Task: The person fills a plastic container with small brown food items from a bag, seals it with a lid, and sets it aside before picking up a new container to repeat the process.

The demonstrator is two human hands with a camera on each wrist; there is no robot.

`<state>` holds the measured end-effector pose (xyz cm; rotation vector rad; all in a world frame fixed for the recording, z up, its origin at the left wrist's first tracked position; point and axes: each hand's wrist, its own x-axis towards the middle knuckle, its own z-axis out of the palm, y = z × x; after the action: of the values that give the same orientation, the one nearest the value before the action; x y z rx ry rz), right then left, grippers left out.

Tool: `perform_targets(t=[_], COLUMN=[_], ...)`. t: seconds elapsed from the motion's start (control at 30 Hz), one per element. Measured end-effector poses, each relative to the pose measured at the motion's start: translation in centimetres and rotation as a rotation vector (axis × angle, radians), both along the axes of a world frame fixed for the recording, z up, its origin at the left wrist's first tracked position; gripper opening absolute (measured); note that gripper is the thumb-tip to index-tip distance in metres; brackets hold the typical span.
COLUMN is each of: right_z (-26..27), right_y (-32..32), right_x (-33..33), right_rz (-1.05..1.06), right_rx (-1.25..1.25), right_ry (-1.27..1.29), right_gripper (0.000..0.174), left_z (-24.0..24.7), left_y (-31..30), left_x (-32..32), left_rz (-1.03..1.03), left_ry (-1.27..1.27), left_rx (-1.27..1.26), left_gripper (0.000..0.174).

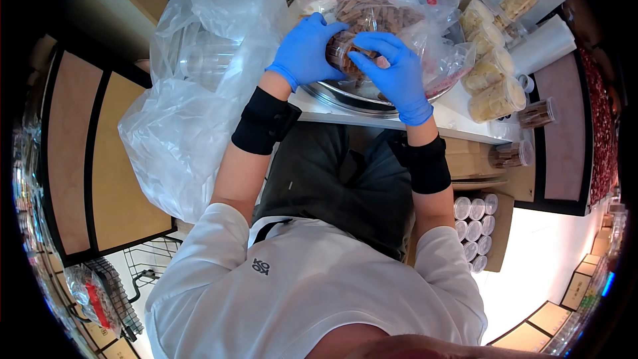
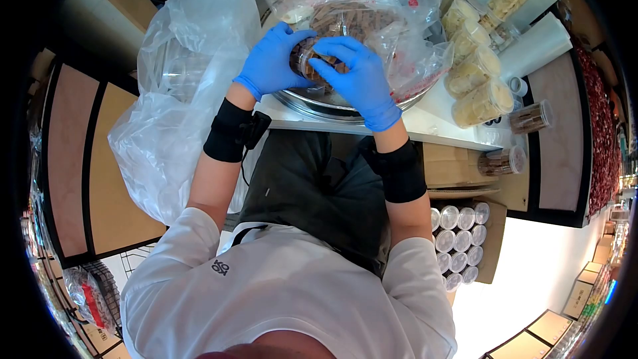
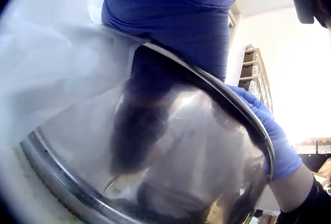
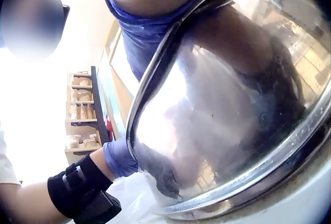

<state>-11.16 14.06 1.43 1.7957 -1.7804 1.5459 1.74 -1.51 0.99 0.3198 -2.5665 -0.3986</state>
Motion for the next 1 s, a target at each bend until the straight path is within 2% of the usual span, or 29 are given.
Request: perform_targets(t=[0.07,0.1,0.17,0.4,0.47,0.57,0.7,0.77,0.8,0.87,1.0], right_z=[0.2,0.1,-0.4,-0.7,-0.2,-1.1,-2.1,-2.1,-2.3,-2.6,-2.1], right_y=[0.1,0.2,0.2,-0.2,-0.1,-0.8,-1.4,-1.2,-1.2,-1.2,-1.2], right_x=[0.3,0.1,-0.5,-1.0,-1.0,-1.5,-2.2,-2.3,-2.1,-1.7,-2.0], right_rz=[0.088,0.088,0.151,0.117,-0.045,-0.109,-0.029,0.152,0.15,0.063,-0.086], right_rx=[0.015,0.015,-0.012,0.094,0.163,0.154,0.231,0.325,0.323,0.217,0.24], right_ry=[-0.261,-0.261,-0.431,-0.397,-0.282,-0.229,-0.332,-0.582,-0.582,-0.488,-0.431], right_gripper=[0.023,0.023,0.024,0.029,0.032,0.037,0.039,0.04,0.04,0.039,0.041], left_z=[-0.3,-0.3,-0.3,-0.3,-0.2,-0.2,-0.1,0.0,0.0,-0.1,-0.2], left_y=[-0.2,-0.2,-0.1,-0.2,-0.1,-0.3,-0.4,-0.4,-0.3,-0.3,-0.3], left_x=[0.0,-0.1,0.0,0.1,0.1,-0.1,-0.1,0.0,0.0,0.1,0.3], left_rz=[0.008,0.007,0.033,0.024,0.024,-0.019,-0.027,-0.041,-0.044,-0.036,-0.014], left_ry=[0.028,0.028,0.019,0.042,0.02,0.008,-0.003,0.008,0.009,0.044,0.134], left_rx=[0.049,0.049,0.05,0.045,0.025,0.006,0.011,0.013,0.012,0.071,0.149], left_gripper=[0.078,0.078,0.078,0.078,0.08,0.081,0.082,0.08,0.08,0.079,0.076])
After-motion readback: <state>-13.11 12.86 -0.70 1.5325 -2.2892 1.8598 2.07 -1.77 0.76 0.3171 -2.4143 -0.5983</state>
